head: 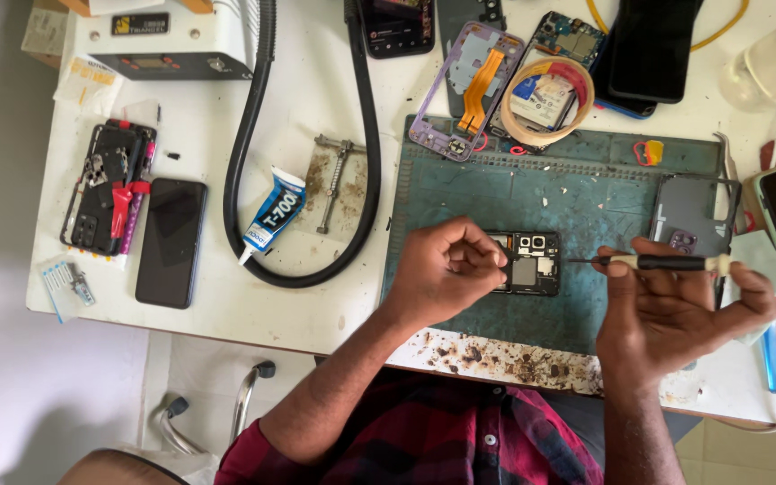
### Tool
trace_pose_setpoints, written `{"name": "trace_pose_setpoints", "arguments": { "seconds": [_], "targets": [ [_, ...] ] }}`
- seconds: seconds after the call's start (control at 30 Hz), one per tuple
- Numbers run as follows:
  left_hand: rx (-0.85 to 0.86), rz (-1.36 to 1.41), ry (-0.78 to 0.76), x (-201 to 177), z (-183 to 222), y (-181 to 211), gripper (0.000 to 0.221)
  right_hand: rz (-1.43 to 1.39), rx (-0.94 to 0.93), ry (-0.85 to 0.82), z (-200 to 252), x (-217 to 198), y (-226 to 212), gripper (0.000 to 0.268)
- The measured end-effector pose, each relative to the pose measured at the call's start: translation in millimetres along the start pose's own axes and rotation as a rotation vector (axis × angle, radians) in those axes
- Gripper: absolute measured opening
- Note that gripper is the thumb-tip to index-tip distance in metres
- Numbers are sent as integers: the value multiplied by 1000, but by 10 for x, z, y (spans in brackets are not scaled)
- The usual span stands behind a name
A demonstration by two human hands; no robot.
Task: The person uses a screwdriver to remove and replace small internal components and screws from a disassembled mobile phone on a repair bench.
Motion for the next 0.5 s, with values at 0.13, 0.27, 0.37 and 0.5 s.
{"name": "trace_pose_setpoints", "arguments": {
  "seconds": [0.13,0.27,0.37,0.5],
  "targets": [
    [-120,275,25,23,-11,-188,13,-8,33,-33,-48,109,-185,69],
    [-111,455,-32,68,12,-198,19,-2,27,-84,-93,269,-403,70],
    [-100,497,-78,121,0,-193,22,42,-28,-137,-138,408,-570,70],
    [-113,496,-83,154,9,-198,22,144,-47,-219,-167,601,-692,69]
  ]
}}
Point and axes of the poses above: each hand's wrist, its own z-axis away from the middle knuckle, its own x-axis out of the palm, y = z × x, the point moved 9 cm from there along -z, towards the middle knuckle, and after that the axes turned 10 degrees about -z, right-handed, at the moved point
